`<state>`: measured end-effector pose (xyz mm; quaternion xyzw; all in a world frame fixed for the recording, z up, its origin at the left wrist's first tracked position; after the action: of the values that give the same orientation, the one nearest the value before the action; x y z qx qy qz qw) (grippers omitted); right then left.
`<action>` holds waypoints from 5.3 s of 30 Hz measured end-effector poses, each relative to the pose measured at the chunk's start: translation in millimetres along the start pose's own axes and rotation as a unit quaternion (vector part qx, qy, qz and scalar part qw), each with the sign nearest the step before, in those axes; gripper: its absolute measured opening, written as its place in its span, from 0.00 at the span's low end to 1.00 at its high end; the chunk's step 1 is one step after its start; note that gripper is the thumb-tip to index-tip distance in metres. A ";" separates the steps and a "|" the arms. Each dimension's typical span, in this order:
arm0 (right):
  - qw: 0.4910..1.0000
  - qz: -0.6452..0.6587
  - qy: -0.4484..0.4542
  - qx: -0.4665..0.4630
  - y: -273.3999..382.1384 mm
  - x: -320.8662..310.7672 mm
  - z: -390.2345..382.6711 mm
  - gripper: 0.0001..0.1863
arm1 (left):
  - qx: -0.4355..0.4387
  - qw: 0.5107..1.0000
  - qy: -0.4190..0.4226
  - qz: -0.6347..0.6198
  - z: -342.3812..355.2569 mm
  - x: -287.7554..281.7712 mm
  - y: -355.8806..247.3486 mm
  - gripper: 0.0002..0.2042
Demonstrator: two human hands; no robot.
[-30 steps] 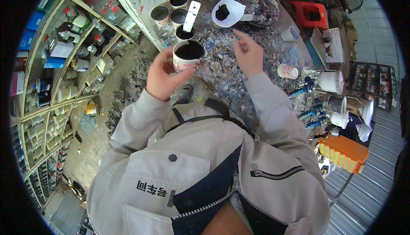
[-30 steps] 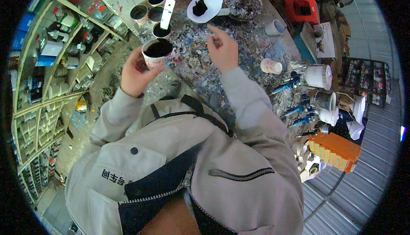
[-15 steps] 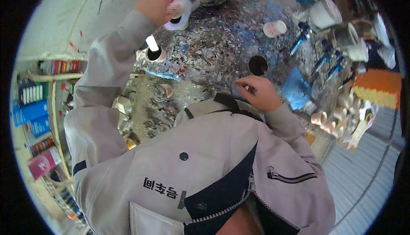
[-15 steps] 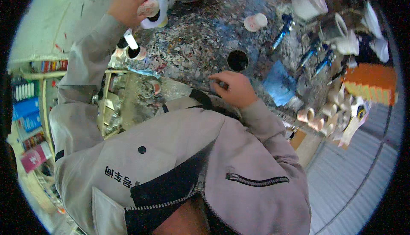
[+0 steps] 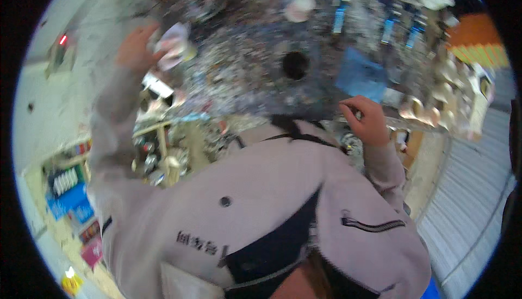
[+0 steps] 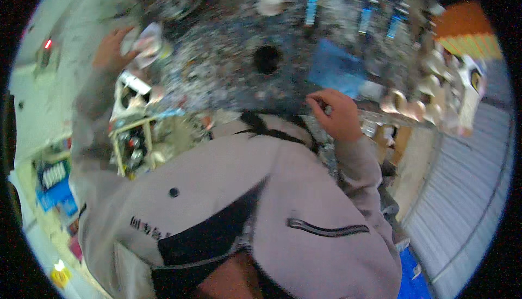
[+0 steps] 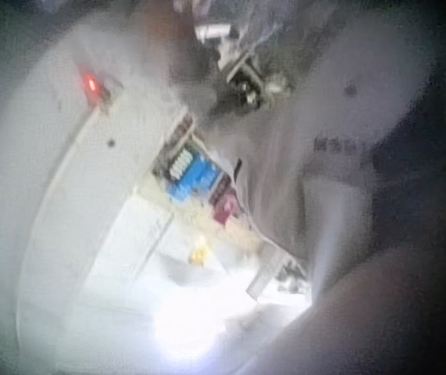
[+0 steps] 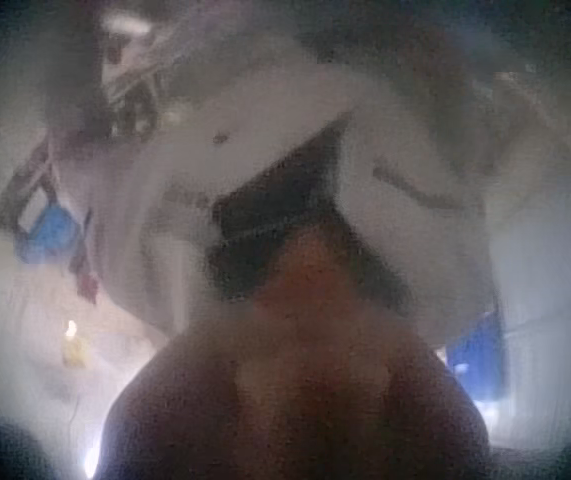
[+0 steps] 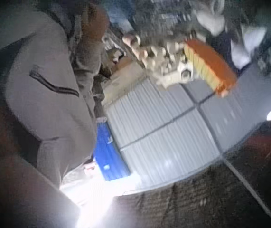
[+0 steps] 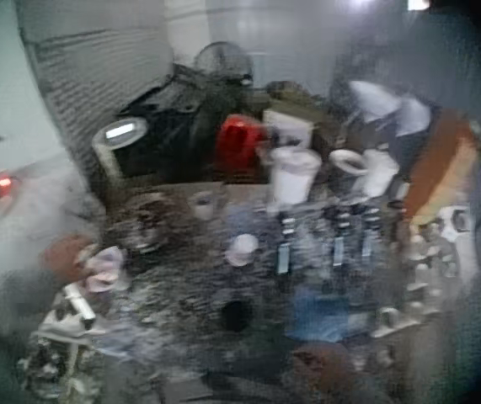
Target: The person mixes dark paint in small cups using a stir stick, then pours the mixture into a spray gun cup and assembles the spray gun. They handle multiple cups, a pink paint can, and a spray gun on a cluttered workbench.
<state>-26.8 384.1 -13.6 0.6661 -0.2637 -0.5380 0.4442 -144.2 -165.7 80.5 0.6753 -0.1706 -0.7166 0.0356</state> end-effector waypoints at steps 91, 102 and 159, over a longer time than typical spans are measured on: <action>0.490 0.793 -0.259 -0.254 18.0 -73.9 -416.4 0.51 | 0.458 0.536 -0.246 -0.665 -175.7 -274.7 -604.0 0.36; 0.456 0.692 -0.491 -0.269 -21.8 -120.9 -594.8 0.46 | 0.569 0.552 -0.104 -0.600 -271.3 -273.8 -785.1 0.51; 0.874 -0.072 0.100 -0.470 227.7 94.1 -64.1 0.32 | -0.056 0.802 -0.250 -0.540 -216.3 -77.4 -300.8 0.51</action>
<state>89.6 219.7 142.1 0.4460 0.1142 -0.5598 0.6890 128.4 96.1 60.0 0.4524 0.2588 -0.7722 -0.3634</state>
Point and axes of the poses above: each hand's wrist, its own z-axis towards the middle knuckle, its own x-axis out of the palm, y = z × x, the point moved 7 cm from there along z, towards the middle knuckle, and after that the axes turned 10 degrees about z, right-handed, at the moved point
